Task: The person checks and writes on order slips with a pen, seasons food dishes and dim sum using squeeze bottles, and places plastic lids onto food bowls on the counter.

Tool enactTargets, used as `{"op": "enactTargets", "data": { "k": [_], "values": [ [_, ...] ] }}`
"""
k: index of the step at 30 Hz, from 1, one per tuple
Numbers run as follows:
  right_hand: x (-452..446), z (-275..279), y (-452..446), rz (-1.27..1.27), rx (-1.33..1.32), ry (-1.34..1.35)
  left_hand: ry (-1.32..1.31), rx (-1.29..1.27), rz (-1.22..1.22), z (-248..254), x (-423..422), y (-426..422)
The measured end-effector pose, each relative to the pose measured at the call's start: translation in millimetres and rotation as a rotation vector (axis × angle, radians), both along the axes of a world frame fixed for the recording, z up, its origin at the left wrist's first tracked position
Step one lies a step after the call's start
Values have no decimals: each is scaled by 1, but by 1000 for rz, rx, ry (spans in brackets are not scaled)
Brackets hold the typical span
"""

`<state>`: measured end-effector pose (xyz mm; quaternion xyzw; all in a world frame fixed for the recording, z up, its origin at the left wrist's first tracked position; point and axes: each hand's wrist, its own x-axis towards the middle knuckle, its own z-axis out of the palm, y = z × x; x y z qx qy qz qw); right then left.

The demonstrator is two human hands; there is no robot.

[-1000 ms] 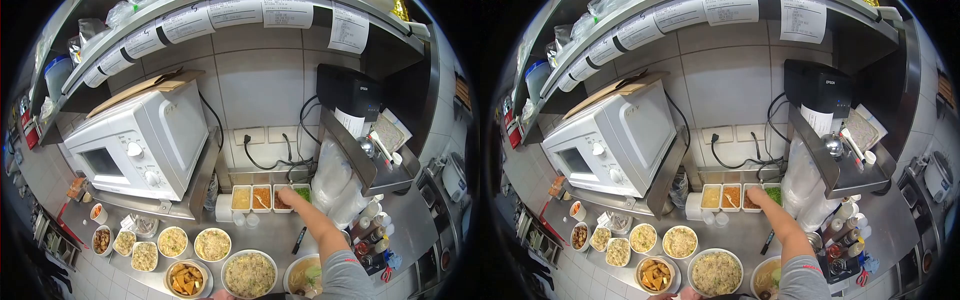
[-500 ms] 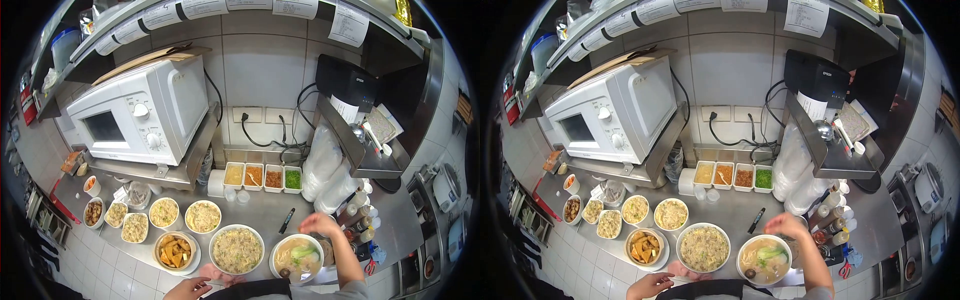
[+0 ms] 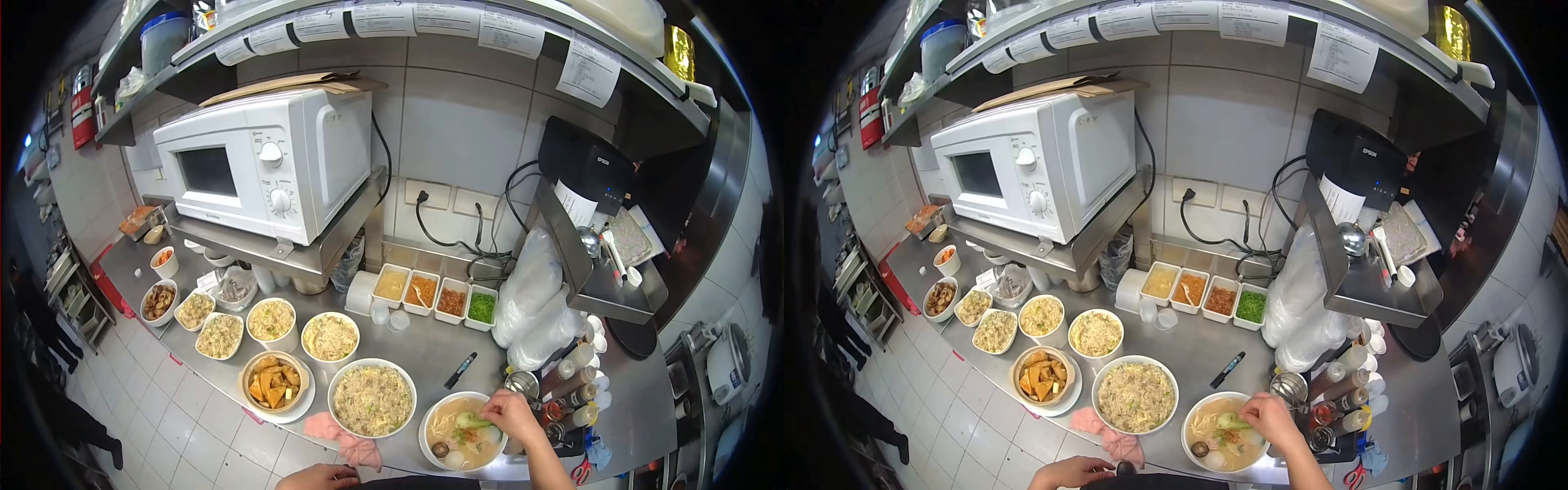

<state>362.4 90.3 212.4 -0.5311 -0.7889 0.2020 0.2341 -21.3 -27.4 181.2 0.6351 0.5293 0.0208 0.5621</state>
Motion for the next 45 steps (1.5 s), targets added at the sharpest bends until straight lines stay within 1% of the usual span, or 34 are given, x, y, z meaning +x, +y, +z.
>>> {"op": "enactTargets", "data": {
  "k": [2, 4, 5, 6, 7, 8, 9, 11, 13, 15, 16, 17, 19, 20, 21, 23, 24, 26, 27, 28, 30, 32, 33, 34, 35, 37, 38, 39, 40, 41, 42, 43, 44, 45],
  "values": [
    [-4, 0, -2, -12, 47, -3, 6, 44, -10, -34, -7, -13],
    [-9, -9, -3, -23, 29, 5, -36, 34, -8, -86, -23, -30],
    [-6, -10, -5, 54, -119, -65, 98, -17, -4, -82, -22, -33],
    [-1, -12, -11, 156, -89, -132, -41, -141, 63, -136, -36, -41],
    [-2, -11, -17, 274, -67, -194, -77, -245, 57, -169, -46, -42],
    [-7, -6, -23, 205, -113, -187, -150, -242, -14, -208, -60, -45],
    [-17, 8, -31, 139, -162, -185, -233, -87, 26, -229, -74, -54],
    [-36, 22, -41, -74, -255, -157, -165, -147, 182, -253, -96, -60],
    [-39, 6, -41, -330, -314, 1, -75, -142, 416, -259, -112, -67],
    [-36, -7, -47, -100, -305, -47, -189, -111, 616, -251, -130, -73],
    [-40, -12, -55, 55, -120, -409, -175, -102, 703, -257, -142, -74],
    [-58, 1, -63, -2, -292, -390, -219, -103, 832, -273, -151, -78],
    [-53, -10, -69, -14, -127, -293, -336, -108, 1016, -298, -174, -74],
    [-52, -18, -73, -102, -124, -3, -407, -126, 1070, -307, -183, -72],
    [-69, 4, -81, -261, -252, -27, -479, -148, 1118, -315, -191, -67],
    [-75, 9, -98, -367, -170, -7, -563, -146, 1161, -315, -200, -54],
    [-90, 22, -112, -388, -274, 14, -605, -135, 1186, -314, -204, -44],
    [-85, 18, -136, -114, -19, -336, -621, -187, 1296, -325, -208, -16],
    [-69, 10, -148, -67, -10, -389, -629, -202, 1362, -332, -218, 0],
    [-54, 2, -161, -19, 0, -441, -625, -131, 1431, -340, -235, 17],
    [-12, -26, -177, -159, -339, -291, -601, -13, 1560, -369, -265, 47],
    [23, -37, -210, -392, -763, -107, -499, 312, 1639, -421, -301, 68],
    [9, -32, -224, -549, -919, -43, -611, 301, 1580, -395, -305, 65],
    [12, -43, -239, -637, -1040, 95, -579, 291, 1547, -400, -306, 68],
    [30, -62, -247, -616, -1175, -116, -547, 282, 1514, -407, -305, 72],
    [10, -72, -264, -551, -1129, -290, -329, 192, 1606, -436, -270, 64],
    [-5, -79, -270, -584, -1066, -378, -440, -9, 1536, -438, -239, 47],
    [-10, -88, -278, -551, -977, -379, -537, -204, 1462, -439, -212, 25],
    [0, -103, -290, -591, -966, -208, -584, -414, 1367, -479, -189, 13],
    [8, -117, -303, -624, -950, -37, -698, -461, 1238, -473, -151, -7],
    [14, -127, -313, -557, -939, -71, -804, -505, 1103, -465, -111, -29],
    [20, -134, -323, -491, -923, -106, -914, -629, 1043, -463, -77, -36],
    [27, -138, -330, -428, -905, -143, -870, -752, 1149, -434, -41, -36],
    [24, -131, -329, -466, -965, -198, -987, -796, 1108, -424, -15, -39]
  ]
}}
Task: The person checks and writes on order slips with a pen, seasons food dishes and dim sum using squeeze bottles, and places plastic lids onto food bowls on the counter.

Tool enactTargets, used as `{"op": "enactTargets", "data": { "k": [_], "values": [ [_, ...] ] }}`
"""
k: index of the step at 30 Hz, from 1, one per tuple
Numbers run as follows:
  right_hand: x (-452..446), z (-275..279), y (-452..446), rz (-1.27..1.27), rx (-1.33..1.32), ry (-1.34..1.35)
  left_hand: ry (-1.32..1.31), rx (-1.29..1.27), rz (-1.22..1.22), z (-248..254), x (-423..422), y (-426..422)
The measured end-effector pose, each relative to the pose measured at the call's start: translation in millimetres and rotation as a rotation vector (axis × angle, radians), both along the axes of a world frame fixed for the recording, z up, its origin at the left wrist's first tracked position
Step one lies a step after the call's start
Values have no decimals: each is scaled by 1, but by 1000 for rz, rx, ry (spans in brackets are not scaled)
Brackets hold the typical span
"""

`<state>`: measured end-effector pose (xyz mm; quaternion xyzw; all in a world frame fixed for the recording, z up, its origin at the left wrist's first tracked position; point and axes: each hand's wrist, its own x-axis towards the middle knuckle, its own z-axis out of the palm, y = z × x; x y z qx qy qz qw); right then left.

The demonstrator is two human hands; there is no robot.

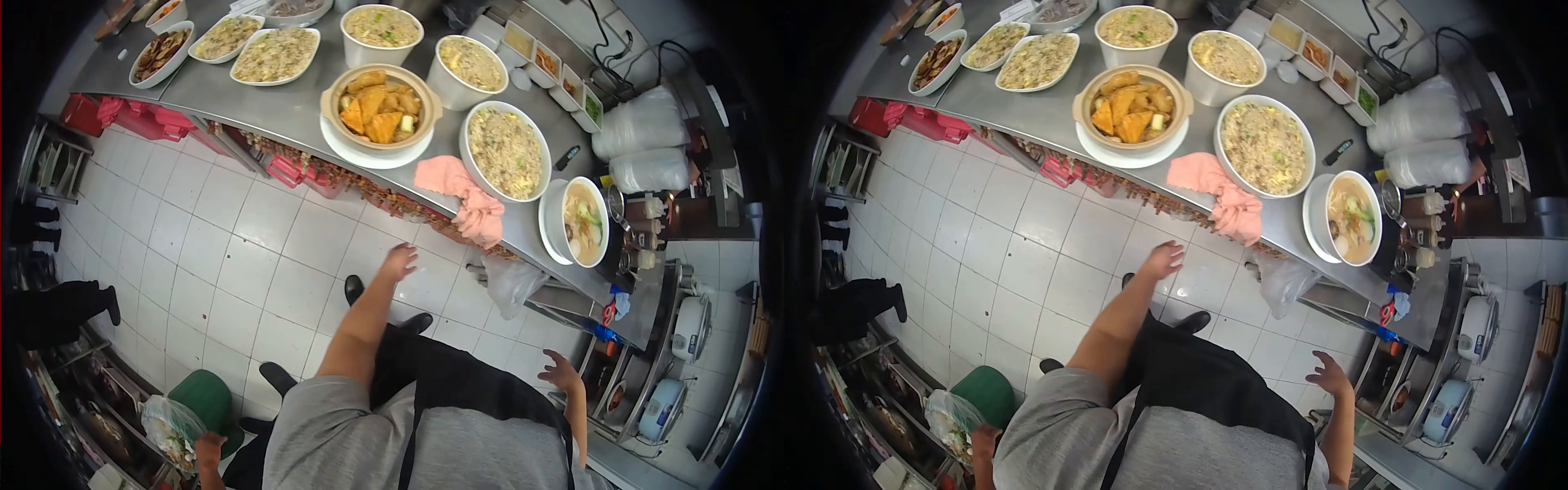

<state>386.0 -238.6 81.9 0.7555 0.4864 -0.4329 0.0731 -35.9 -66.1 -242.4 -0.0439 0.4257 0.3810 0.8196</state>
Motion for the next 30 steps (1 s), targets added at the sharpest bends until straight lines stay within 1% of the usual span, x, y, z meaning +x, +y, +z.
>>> {"op": "enactTargets", "data": {
  "k": [1, 2, 5, 8, 10, 12, 13, 14, 16, 17, 21, 24, 26, 29, 30],
  "values": [
    [-9, 13, 8, -16, -71, -50, -58, 1, 6, 13, 24, 0],
    [-10, 20, 11, -31, -140, -96, -60, -7, 33, 20, 48, 2],
    [33, 17, -6, -3, 12, -146, -72, -32, 127, 31, 107, 14],
    [76, 13, -36, 24, 118, -213, -114, -24, 230, 33, 142, 25],
    [106, 7, -62, -9, 109, -209, -142, 31, 294, 33, 156, 31],
    [130, 1, -88, 5, 59, -220, -161, 63, 279, 30, 167, 31],
    [202, -45, -125, 320, 102, -196, -163, 84, 261, 33, 172, 29],
    [201, -41, -128, 205, 33, -206, -164, 104, 245, 35, 177, 26],
    [192, -30, -132, -22, -100, -222, -153, 106, 300, 40, 185, 21],
    [202, -35, -136, -9, -90, -189, -146, 109, 328, 43, 188, 18],
    [218, -47, -122, -74, -105, -162, 87, 146, 361, 48, 189, 6],
    [211, -52, -102, -100, -44, -154, 198, 206, 362, 47, 180, -5],
    [206, -56, -92, -59, 28, -75, 269, 221, 351, 45, 172, -15],
    [206, -70, -84, -23, 109, -32, 335, 198, 309, 51, 150, -43],
    [201, -70, -81, -11, 118, -36, 298, 201, 286, 64, 144, -49]
  ]
}}
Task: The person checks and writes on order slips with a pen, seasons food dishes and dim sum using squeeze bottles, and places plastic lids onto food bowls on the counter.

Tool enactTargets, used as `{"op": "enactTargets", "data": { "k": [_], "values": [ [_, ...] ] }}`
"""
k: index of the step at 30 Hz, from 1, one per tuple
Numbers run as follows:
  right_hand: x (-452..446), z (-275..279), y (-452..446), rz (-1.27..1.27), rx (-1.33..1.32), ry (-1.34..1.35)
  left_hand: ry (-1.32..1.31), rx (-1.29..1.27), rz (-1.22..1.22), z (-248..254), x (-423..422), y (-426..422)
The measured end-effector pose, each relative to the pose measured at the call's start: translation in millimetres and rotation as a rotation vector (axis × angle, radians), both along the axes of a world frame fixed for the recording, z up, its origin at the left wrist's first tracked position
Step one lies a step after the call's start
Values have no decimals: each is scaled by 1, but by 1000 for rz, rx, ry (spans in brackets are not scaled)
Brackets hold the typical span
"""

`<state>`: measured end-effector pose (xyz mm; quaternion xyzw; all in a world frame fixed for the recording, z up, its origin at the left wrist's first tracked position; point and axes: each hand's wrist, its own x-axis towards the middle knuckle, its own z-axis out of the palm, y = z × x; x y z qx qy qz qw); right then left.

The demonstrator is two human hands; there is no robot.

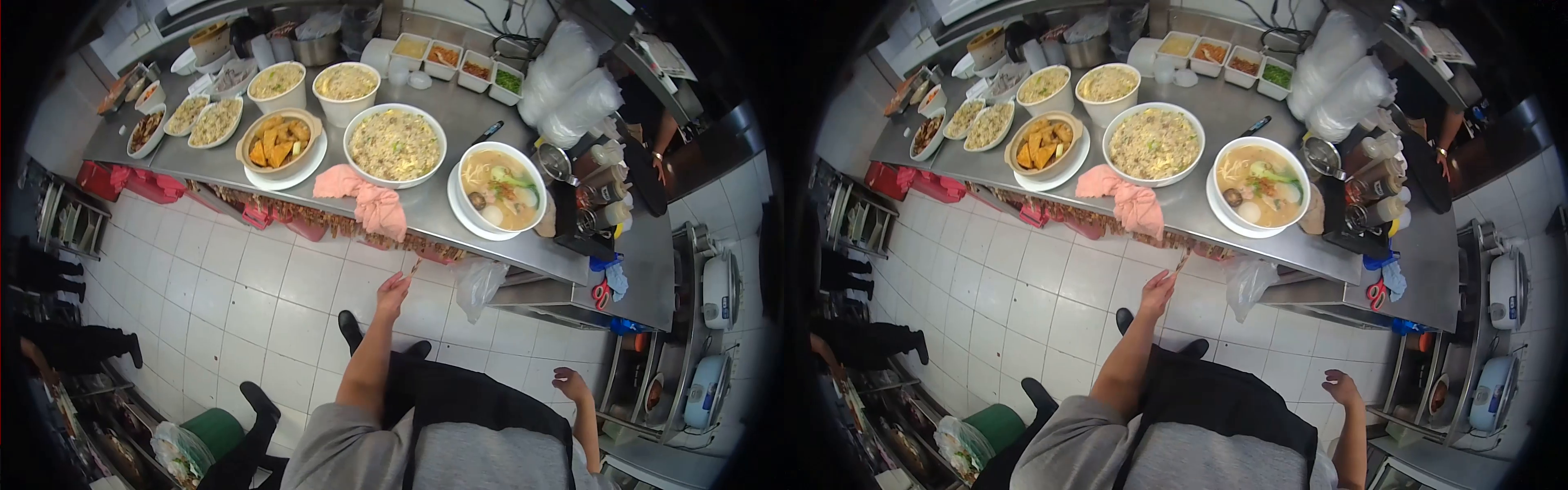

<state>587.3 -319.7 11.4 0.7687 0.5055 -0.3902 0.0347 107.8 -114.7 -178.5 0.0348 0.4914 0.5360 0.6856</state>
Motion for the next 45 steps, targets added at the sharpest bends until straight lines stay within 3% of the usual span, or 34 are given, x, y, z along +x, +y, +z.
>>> {"op": "enactTargets", "data": {
  "k": [2, 5, 9, 15, 20, 23, 27, 30, 32, 33, 34, 35, 37, 38, 40, 45],
  "values": [
    [-8, 0, 4, 16, 15, -12, -68, 4, -65, 54, -9, -11],
    [-22, -4, 16, 46, -16, 2, 33, 128, -128, 130, -12, -3],
    [-36, -19, 36, 55, 57, 107, 212, 69, -143, 181, -5, 30],
    [-60, -10, 51, 53, 132, 230, 263, -2, -96, 223, -7, 34],
    [-71, -7, 79, 211, 142, 292, 320, 17, -19, 218, 17, 60],
    [-99, 25, 118, 155, 219, 412, 366, 3, -42, 220, 28, 74],
    [-141, 59, 182, -64, 389, 595, 536, 39, -236, 238, 20, 81],
    [-171, 64, 226, -445, 490, 903, 904, 340, -284, 217, 5, 102],
    [-188, 68, 265, -746, 537, 1170, 1064, 367, -487, 243, 6, 114],
    [-185, 54, 283, -734, 442, 1370, 1141, 364, -596, 273, 11, 119],
    [-192, 48, 299, -892, 457, 1364, 1024, 371, -570, 270, 15, 131],
    [-192, 44, 312, -866, 461, 1351, 906, 380, -552, 253, 19, 144],
    [-193, 42, 328, -923, 433, 1368, 532, 403, -434, 172, 27, 186],
    [-207, 71, 328, -1007, 466, 1410, 355, 328, -386, 196, 35, 194],
    [-212, 64, 332, -956, 539, 1521, -1, 148, -304, 256, 45, 180],
    [-214, 44, 340, -926, 526, 1538, -36, 116, -429, 238, 52, 194]
  ]
}}
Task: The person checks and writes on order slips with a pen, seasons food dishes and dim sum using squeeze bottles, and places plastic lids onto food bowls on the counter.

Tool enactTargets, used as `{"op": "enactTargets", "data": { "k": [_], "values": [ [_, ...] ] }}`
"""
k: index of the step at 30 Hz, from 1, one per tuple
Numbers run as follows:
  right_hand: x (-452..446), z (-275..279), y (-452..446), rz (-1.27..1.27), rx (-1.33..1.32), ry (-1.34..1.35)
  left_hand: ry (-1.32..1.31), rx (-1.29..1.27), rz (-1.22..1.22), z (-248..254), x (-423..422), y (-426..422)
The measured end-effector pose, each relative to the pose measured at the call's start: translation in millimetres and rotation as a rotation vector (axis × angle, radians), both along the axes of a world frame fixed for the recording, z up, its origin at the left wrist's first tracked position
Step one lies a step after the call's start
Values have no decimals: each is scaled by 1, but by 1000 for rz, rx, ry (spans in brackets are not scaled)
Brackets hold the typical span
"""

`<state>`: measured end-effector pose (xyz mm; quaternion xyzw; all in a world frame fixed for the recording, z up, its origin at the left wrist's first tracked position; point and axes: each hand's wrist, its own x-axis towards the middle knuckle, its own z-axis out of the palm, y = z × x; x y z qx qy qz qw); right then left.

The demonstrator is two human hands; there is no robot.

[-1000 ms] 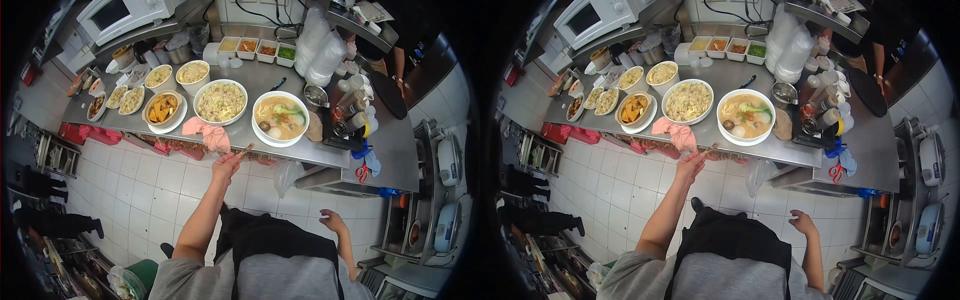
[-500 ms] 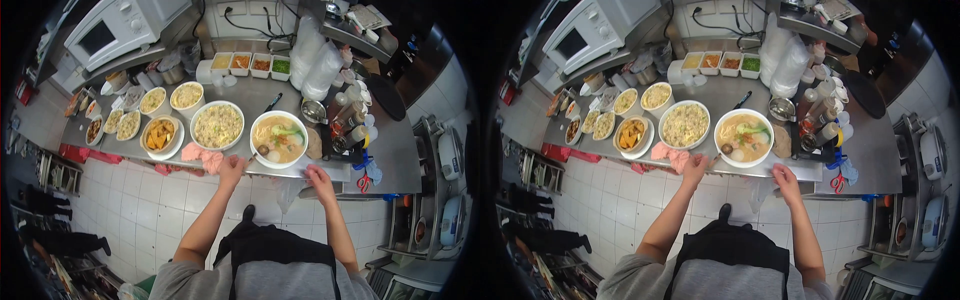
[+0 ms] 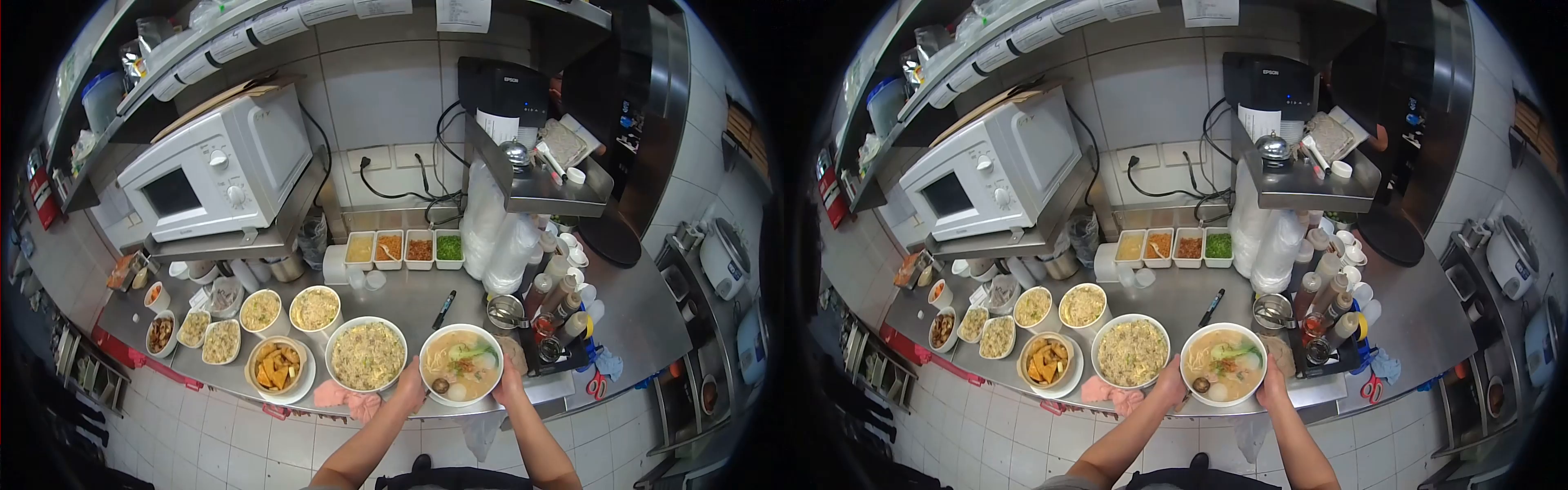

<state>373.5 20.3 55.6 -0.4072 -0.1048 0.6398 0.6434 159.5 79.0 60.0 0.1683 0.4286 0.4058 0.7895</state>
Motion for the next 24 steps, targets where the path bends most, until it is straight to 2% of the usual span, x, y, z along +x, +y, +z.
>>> {"op": "enactTargets", "data": {
  "k": [5, 10, 13, 15, 17, 22, 24],
  "values": [
    [8, -12, 1, 57, 19, 13, 22, -27, -47, 8, 0, -8],
    [0, 23, -17, 41, 5, -16, 40, -13, -89, 15, -5, -18],
    [-3, 51, -32, 24, -37, -73, 33, 40, -148, 55, -7, -30],
    [-1, 63, -44, 17, -57, -102, -2, 72, -165, 98, -9, -41],
    [-1, 92, -55, 63, -75, 12, 11, 82, -156, 109, -8, -43],
    [4, 138, -86, -14, 8, -1, 25, 14, -217, 152, 0, -55],
    [4, 167, -98, -38, -5, -22, -14, -17, -260, 185, 7, -64]
  ]
}}
